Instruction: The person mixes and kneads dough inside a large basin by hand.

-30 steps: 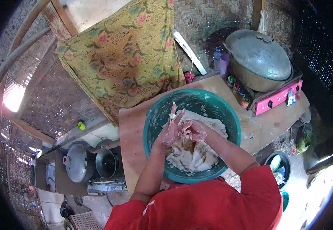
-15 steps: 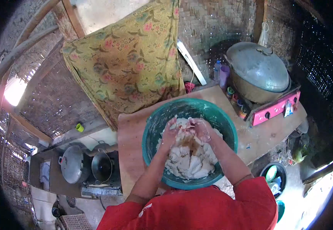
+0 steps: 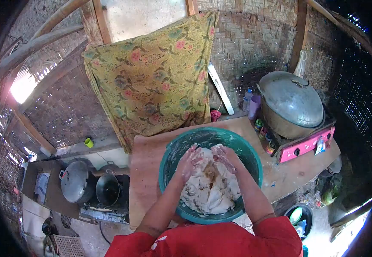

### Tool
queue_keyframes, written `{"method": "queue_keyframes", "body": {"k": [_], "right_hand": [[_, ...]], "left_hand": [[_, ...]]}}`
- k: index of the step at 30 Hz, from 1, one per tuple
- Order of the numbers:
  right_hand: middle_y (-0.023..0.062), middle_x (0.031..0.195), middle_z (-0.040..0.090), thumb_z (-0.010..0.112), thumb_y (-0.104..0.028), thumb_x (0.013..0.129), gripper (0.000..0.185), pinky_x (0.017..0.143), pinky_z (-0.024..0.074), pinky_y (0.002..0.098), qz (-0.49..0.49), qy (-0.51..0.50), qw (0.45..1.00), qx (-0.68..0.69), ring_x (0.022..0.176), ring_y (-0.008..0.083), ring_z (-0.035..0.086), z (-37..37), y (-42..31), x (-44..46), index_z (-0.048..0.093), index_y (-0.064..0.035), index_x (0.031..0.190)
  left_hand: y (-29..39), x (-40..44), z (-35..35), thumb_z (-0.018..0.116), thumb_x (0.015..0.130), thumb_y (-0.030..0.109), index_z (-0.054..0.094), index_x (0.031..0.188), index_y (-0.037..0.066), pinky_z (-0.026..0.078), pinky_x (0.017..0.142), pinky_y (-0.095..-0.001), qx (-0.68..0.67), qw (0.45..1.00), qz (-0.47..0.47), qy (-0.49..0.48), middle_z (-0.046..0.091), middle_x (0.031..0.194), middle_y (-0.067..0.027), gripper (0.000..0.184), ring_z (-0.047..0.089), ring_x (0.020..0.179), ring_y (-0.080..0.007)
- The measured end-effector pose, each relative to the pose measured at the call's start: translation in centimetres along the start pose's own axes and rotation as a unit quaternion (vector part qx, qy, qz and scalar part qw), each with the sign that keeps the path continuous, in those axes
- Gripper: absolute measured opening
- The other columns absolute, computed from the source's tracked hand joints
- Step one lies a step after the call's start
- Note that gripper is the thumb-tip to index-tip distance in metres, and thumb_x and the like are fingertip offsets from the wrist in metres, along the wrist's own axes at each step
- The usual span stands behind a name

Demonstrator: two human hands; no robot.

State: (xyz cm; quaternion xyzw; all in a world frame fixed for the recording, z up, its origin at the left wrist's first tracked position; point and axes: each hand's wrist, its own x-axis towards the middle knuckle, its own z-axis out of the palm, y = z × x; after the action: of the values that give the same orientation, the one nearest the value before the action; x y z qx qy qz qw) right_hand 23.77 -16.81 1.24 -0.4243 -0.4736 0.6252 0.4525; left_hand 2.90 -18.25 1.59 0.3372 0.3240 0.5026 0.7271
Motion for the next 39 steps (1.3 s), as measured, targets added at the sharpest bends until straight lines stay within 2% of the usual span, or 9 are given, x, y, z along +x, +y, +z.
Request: {"method": "queue_keyframes", "body": {"k": [8,13,21,25,27,29,31,35,39], "right_hand": [[0.0125,0.129,0.041,0.053,-0.001,0.074,0.04,0.1,0.0299,0.0345,-0.106,-0.135,0.985,-0.029,0.123,0.0244,0.037,2.0,-0.3,-1.6,0.055,-0.0048,0.114],[0.0157,0.134,0.034,0.051,0.002,0.07,0.046,0.102,0.0281,0.0382,-0.263,-0.086,0.873,-0.402,0.125,0.0315,0.033,2.3,0.5,-1.3,0.057,-0.0126,0.113],[0.0169,0.137,0.031,0.06,-0.002,0.072,0.046,0.103,0.0272,0.0399,-0.246,-0.057,0.831,-0.495,0.126,0.034,0.03,3.0,-0.6,-2.3,0.054,-0.0121,0.117],[0.0105,0.136,0.034,0.057,-0.028,0.084,0.046,0.1,0.032,0.0369,-0.278,0.007,0.903,-0.327,0.125,0.031,0.033,2.3,-2.0,-1.8,0.045,-0.0096,0.125],[0.0072,0.137,0.032,0.044,-0.045,0.088,0.058,0.099,0.0333,0.0344,-0.043,-0.129,0.933,0.334,0.123,0.0307,0.035,2.4,-4.1,-2.7,0.032,-0.0097,0.133],[0.0111,0.139,0.028,0.035,-0.057,0.087,0.068,0.1,0.0332,0.0393,-0.062,-0.103,0.962,0.245,0.122,0.0338,0.036,2.0,-4.2,-2.7,0.022,-0.0125,0.137],[0.0178,0.14,0.025,0.038,-0.057,0.085,0.072,0.101,0.027,0.0493,-0.081,-0.231,0.77,0.589,0.123,0.0364,0.033,2.1,-3.5,-2.6,0.023,-0.0112,0.138],[0.022,0.139,0.024,0.034,-0.061,0.084,0.074,0.101,0.0261,0.0524,-0.028,-0.266,0.686,0.676,0.119,0.0391,0.037,3.0,-2.4,-2.5,0.023,-0.0111,0.137],[0.025,0.135,0.03,0.032,-0.061,0.085,0.073,0.103,0.0231,0.0525,-0.011,-0.314,0.676,0.667,0.118,0.0399,0.039,3.8,-2.4,-2.7,0.025,-0.0103,0.137]], "left_hand": [[-2.5,1.5,-0.5,0.055,0.087,0.019,0.049,0.119,0.005,0.043,0.085,-0.028,0.276,0.942,0.186,0.036,0.052,0.12,-0.0089,0.036,0.054,0.101,-0.0171],[-1.5,-0.6,1.5,0.064,0.077,0.012,0.057,0.108,0.009,0.045,0.082,-0.0305,0.628,0.648,0.424,0.078,0.06,0.102,-0.0094,0.032,0.057,0.093,-0.024],[-3.7,1.9,-2.3,0.061,0.081,0.02,0.061,0.094,0.007,0.046,0.075,-0.0332,0.52,0.781,0.3,0.172,0.063,0.09,-0.008,0.019,0.06,0.08,-0.0209],[-2.4,2.4,-2.9,0.056,0.086,0.02,0.06,0.092,0.003,0.047,0.071,-0.029,0.5,0.849,0.062,0.16,0.065,0.079,-0.0075,0.019,0.06,0.07,-0.0167],[-2.3,0.3,-0.3,0.057,0.085,0.021,0.058,0.098,0.004,0.046,0.074,-0.0295,0.472,0.874,0.041,0.104,0.064,0.087,-0.0071,0.021,0.06,0.076,-0.0167],[-4.1,-0.7,0.8,0.058,0.085,0.022,0.055,0.106,0.003,0.047,0.077,-0.0311,0.476,0.863,0.144,-0.089,0.062,0.096,-0.0071,0.029,0.059,0.083,-0.0191],[-5.5,-1.0,2.0,0.058,0.085,0.022,0.053,0.109,0.004,0.046,0.079,-0.0319,0.364,0.916,0.111,-0.127,0.06,0.102,-0.0069,0.031,0.058,0.088,-0.0201],[-5.7,-1.7,3.4,0.055,0.087,0.019,0.048,0.114,0.003,0.044,0.088,-0.0321,-0.081,0.966,-0.107,-0.22,0.055,0.11,-0.0074,0.033,0.055,0.099,-0.0214],[-4.6,-1.6,2.1,0.051,0.089,0.017,0.046,0.116,0.002,0.043,0.089,-0.0318,-0.065,0.949,-0.224,-0.21,0.053,0.112,-0.0089,0.031,0.053,0.102,-0.0196]]}}
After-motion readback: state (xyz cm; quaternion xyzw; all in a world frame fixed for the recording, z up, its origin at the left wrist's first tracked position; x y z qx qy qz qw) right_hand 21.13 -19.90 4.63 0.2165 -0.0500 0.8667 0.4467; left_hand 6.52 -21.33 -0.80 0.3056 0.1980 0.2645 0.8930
